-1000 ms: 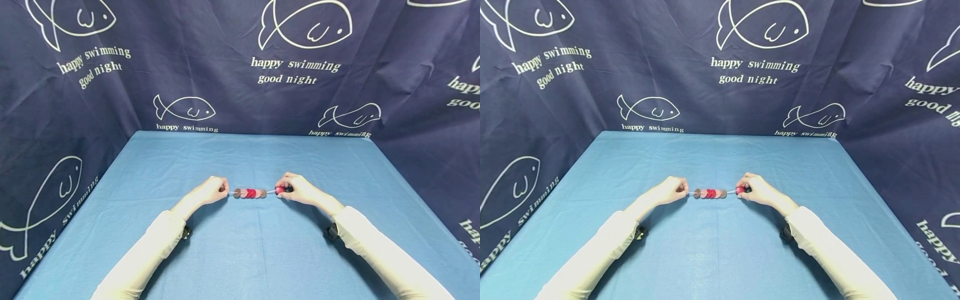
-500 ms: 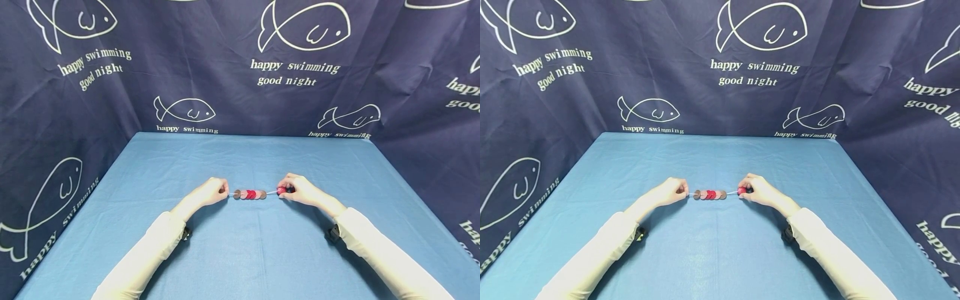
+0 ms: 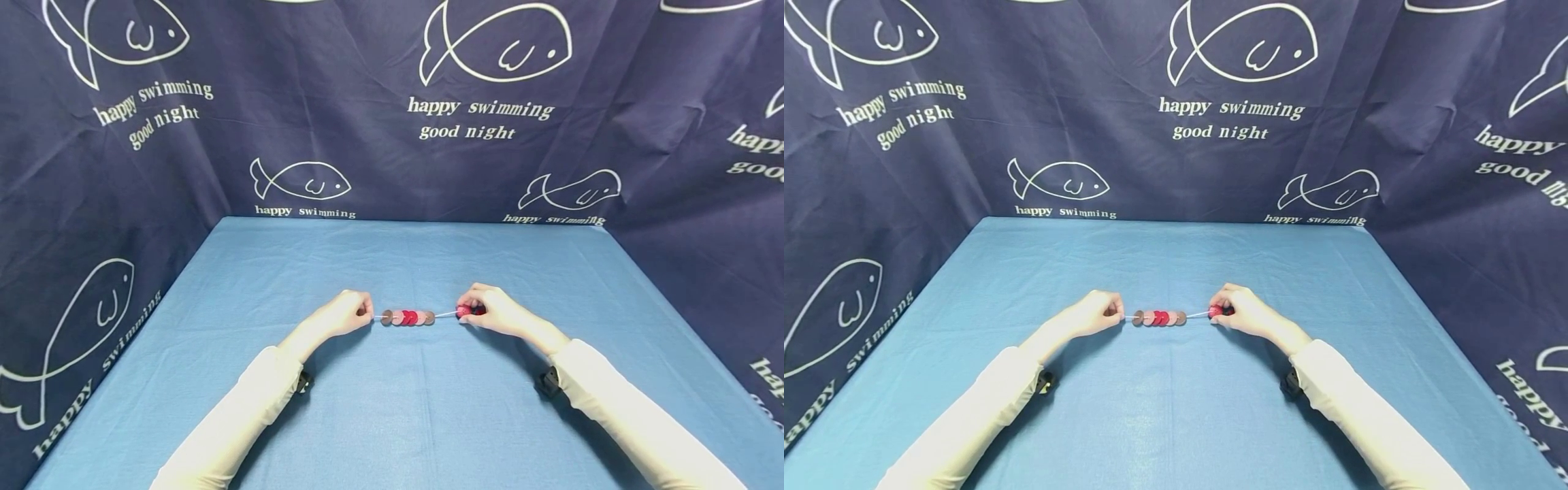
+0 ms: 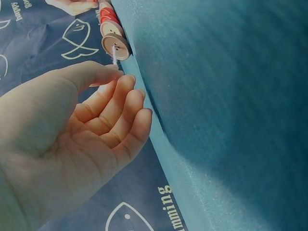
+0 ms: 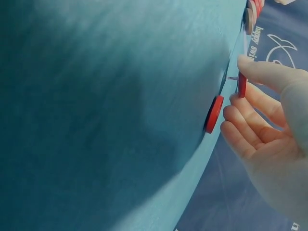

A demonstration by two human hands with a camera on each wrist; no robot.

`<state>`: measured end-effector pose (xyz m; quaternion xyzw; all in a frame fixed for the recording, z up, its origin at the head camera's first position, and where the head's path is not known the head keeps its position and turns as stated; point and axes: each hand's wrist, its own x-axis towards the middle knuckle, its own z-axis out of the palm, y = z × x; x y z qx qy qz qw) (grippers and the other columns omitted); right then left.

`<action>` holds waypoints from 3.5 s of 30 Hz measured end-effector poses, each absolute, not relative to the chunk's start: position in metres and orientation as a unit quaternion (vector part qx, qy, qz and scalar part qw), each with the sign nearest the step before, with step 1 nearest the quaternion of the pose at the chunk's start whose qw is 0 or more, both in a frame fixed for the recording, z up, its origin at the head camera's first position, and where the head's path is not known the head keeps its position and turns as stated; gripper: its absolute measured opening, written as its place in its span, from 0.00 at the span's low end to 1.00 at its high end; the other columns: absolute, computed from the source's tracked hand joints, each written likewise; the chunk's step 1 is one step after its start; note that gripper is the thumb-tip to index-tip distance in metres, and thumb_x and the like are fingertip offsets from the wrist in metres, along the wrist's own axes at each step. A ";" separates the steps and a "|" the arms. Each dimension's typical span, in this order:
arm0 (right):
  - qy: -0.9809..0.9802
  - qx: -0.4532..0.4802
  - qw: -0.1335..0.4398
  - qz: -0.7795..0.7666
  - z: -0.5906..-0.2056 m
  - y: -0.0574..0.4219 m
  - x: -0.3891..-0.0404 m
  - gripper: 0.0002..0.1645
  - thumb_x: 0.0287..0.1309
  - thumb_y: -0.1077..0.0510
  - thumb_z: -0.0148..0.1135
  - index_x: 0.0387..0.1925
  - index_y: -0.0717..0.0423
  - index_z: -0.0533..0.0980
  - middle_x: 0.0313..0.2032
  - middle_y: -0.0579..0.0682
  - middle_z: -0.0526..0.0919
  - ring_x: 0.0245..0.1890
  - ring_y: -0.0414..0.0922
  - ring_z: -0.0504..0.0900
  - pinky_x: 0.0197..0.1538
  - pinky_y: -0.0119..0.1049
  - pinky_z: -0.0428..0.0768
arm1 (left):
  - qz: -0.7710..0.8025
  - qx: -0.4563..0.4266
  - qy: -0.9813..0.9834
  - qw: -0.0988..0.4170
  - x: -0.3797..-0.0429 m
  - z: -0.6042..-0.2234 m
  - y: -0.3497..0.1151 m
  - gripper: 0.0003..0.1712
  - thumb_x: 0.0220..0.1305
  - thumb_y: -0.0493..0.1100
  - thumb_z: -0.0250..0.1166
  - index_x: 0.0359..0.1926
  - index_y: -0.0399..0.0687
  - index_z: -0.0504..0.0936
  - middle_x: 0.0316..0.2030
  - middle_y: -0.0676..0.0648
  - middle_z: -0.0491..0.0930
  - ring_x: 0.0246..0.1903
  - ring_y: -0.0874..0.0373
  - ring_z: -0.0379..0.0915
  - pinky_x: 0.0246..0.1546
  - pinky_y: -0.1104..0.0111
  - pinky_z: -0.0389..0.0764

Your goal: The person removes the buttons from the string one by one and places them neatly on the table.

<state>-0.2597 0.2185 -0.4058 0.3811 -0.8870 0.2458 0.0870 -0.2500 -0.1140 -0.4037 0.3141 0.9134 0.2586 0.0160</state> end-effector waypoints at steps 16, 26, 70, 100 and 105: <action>-0.886 0.381 0.082 0.252 -0.406 0.225 -0.258 0.13 0.44 0.62 0.71 0.35 0.61 0.81 0.27 0.49 0.77 0.29 0.45 0.76 0.34 0.37 0.75 | 0.259 0.320 0.911 0.005 -0.250 -0.404 -0.115 0.04 0.56 0.34 0.59 0.25 0.43 0.76 0.19 0.53 0.74 0.20 0.66 0.63 0.25 0.76 0.68; -0.888 0.375 0.084 0.254 -0.405 0.229 -0.256 0.13 0.44 0.62 0.72 0.35 0.61 0.81 0.27 0.48 0.76 0.28 0.44 0.75 0.34 0.35 0.74 | 0.256 0.314 0.914 0.009 -0.250 -0.404 -0.113 0.04 0.55 0.33 0.59 0.25 0.43 0.76 0.18 0.53 0.73 0.20 0.66 0.63 0.24 0.76 0.67; -0.899 0.351 0.105 0.238 -0.406 0.248 -0.252 0.14 0.43 0.60 0.72 0.36 0.58 0.81 0.30 0.48 0.78 0.31 0.43 0.77 0.38 0.34 0.75 | 0.262 0.317 0.911 0.009 -0.249 -0.405 -0.114 0.04 0.56 0.34 0.59 0.25 0.43 0.76 0.19 0.52 0.74 0.21 0.66 0.63 0.25 0.76 0.67; -0.912 0.321 0.089 0.242 -0.401 0.263 -0.248 0.14 0.45 0.63 0.70 0.37 0.59 0.80 0.33 0.49 0.79 0.33 0.46 0.78 0.39 0.40 0.76 | 0.257 0.308 0.916 0.019 -0.249 -0.405 -0.114 0.04 0.57 0.34 0.59 0.26 0.44 0.76 0.19 0.53 0.73 0.20 0.66 0.63 0.24 0.75 0.67; -0.913 0.319 0.088 0.239 -0.400 0.265 -0.247 0.14 0.45 0.64 0.70 0.38 0.60 0.80 0.34 0.50 0.79 0.34 0.46 0.78 0.40 0.41 0.77 | 0.259 0.305 0.916 0.022 -0.249 -0.406 -0.113 0.04 0.57 0.34 0.59 0.26 0.44 0.76 0.19 0.53 0.73 0.20 0.66 0.63 0.24 0.75 0.67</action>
